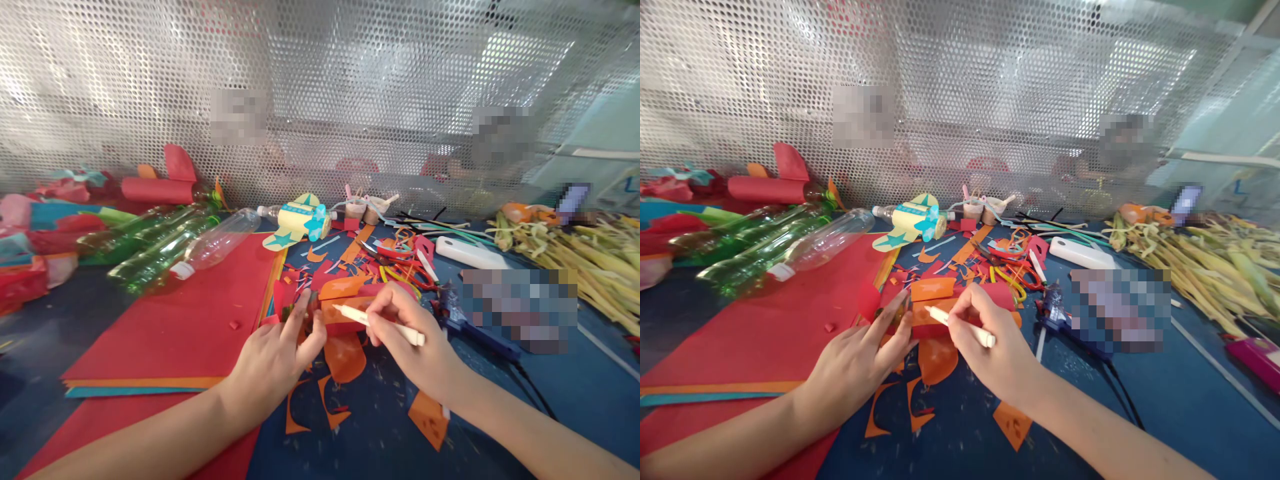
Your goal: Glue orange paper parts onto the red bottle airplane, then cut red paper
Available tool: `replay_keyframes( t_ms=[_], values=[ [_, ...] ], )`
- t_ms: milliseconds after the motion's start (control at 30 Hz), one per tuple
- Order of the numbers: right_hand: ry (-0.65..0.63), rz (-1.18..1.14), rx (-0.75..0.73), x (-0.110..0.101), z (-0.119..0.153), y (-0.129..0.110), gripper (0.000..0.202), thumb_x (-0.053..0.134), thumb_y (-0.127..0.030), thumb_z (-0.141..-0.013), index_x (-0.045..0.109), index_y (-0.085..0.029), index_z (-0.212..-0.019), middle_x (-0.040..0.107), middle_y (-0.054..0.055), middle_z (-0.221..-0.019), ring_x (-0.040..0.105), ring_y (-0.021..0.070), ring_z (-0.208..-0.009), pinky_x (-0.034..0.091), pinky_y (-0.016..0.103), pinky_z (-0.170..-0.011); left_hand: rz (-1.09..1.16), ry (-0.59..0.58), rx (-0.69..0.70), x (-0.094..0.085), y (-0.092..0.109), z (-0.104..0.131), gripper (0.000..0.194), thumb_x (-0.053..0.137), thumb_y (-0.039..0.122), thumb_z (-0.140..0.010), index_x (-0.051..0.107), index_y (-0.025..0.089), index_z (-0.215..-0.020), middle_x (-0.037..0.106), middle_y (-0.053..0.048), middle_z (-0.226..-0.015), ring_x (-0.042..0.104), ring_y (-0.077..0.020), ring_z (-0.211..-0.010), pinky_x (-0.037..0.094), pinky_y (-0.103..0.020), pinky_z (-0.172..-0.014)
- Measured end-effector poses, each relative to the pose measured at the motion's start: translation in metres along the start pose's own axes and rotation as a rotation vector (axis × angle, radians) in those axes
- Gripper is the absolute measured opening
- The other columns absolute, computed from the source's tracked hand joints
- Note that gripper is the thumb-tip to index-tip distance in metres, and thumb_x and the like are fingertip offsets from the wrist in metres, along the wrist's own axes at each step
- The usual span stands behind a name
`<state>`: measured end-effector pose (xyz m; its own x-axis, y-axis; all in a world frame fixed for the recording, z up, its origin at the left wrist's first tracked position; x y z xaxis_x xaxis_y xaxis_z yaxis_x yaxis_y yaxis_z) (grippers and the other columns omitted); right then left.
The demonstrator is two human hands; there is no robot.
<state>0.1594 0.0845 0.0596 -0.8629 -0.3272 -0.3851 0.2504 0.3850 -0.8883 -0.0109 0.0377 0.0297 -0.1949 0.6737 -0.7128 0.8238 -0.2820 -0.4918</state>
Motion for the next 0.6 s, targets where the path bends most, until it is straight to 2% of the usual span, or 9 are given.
replay_keyframes(
  t_ms=[600],
  values=[
    [0.005,0.018,-0.002,-0.0015,-0.0003,-0.0003,0.014,0.047,-0.025,-0.091,0.043,-0.023,-0.077,0.049,-0.005,-0.061,0.048,0.0118,-0.054,0.035,0.025,-0.051,0.014,0.019,0.0,-0.0018,0.0,-0.0011,0.028,0.053,0.016,-0.086,0.056,0.022,-0.114,0.063,-0.019,-0.124,0.06,-0.0162,-0.051,0.049,-0.031,-0.052]
  ],
)
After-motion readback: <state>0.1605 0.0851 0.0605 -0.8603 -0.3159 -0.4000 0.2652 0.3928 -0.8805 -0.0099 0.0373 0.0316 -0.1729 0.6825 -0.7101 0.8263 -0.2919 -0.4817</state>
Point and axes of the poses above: each hand's wrist, its own z-axis away from the middle knuckle, its own x-axis out of the palm, y = z × x, the point moved 5 cm from there along -z, towards the middle knuckle
